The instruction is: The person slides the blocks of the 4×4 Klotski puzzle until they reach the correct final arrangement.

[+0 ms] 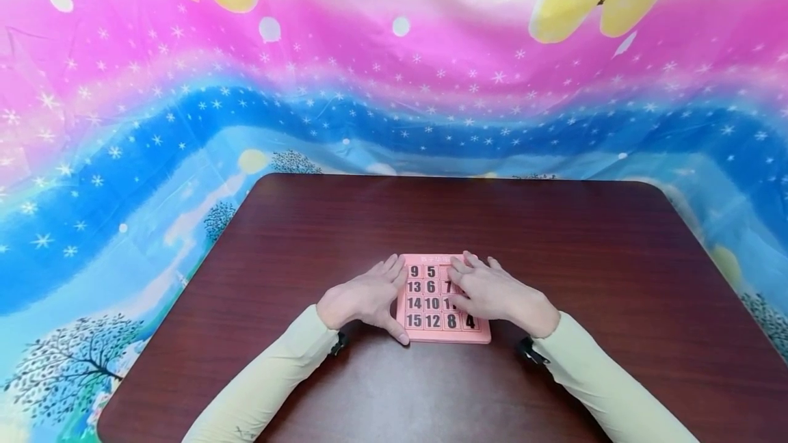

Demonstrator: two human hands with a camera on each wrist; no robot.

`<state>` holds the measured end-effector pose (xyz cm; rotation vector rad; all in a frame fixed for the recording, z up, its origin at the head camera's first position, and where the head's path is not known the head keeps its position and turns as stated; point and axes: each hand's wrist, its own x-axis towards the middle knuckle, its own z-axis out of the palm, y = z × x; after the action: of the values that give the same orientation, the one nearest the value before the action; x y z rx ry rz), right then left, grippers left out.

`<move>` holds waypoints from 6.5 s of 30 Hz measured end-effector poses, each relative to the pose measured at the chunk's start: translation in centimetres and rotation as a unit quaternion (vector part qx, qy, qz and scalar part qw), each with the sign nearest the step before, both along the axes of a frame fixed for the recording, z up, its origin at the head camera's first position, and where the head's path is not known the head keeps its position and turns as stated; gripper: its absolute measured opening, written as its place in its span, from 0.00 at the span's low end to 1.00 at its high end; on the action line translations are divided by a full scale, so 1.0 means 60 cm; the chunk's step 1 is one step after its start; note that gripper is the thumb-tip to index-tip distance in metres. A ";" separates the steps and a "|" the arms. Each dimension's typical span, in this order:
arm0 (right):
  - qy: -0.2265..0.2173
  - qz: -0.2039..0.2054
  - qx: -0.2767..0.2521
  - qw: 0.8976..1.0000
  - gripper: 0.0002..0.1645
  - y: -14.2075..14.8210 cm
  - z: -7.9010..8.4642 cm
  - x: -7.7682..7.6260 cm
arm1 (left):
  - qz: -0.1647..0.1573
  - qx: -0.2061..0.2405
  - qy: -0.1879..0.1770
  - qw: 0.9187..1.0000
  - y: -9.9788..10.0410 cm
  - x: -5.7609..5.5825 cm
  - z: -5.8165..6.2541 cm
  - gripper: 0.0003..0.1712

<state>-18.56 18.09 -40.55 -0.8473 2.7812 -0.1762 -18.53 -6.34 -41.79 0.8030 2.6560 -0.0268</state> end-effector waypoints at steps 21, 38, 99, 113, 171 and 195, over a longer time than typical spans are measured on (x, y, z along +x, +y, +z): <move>-0.003 -0.017 0.017 1.000 0.38 0.037 -0.006 0.004 | -0.006 0.001 0.004 1.000 0.001 -0.001 -0.001 0.79; -0.004 0.007 0.017 1.000 0.37 -0.009 -0.011 -0.001 | -0.005 0.003 0.002 1.000 -0.001 0.000 -0.001 0.79; 0.041 -0.001 0.038 0.998 0.37 0.024 -0.009 0.058 | -0.016 -0.010 0.005 1.000 -0.001 -0.002 0.001 0.78; 0.014 -0.010 0.043 0.999 0.40 0.021 -0.005 0.045 | -0.012 -0.010 0.000 1.000 -0.001 -0.002 0.002 0.78; 0.044 0.011 0.032 0.998 0.26 0.013 0.008 0.050 | -0.018 -0.002 -0.003 1.000 -0.002 -0.005 -0.001 0.78; 0.062 0.036 -0.043 0.996 0.10 0.011 -0.006 0.026 | -0.012 -0.002 -0.007 1.000 -0.007 -0.005 -0.003 0.78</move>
<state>-17.02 18.75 -40.93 -1.0108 2.8700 -0.2394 -18.81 -6.77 -41.95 0.8311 2.6322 -0.0331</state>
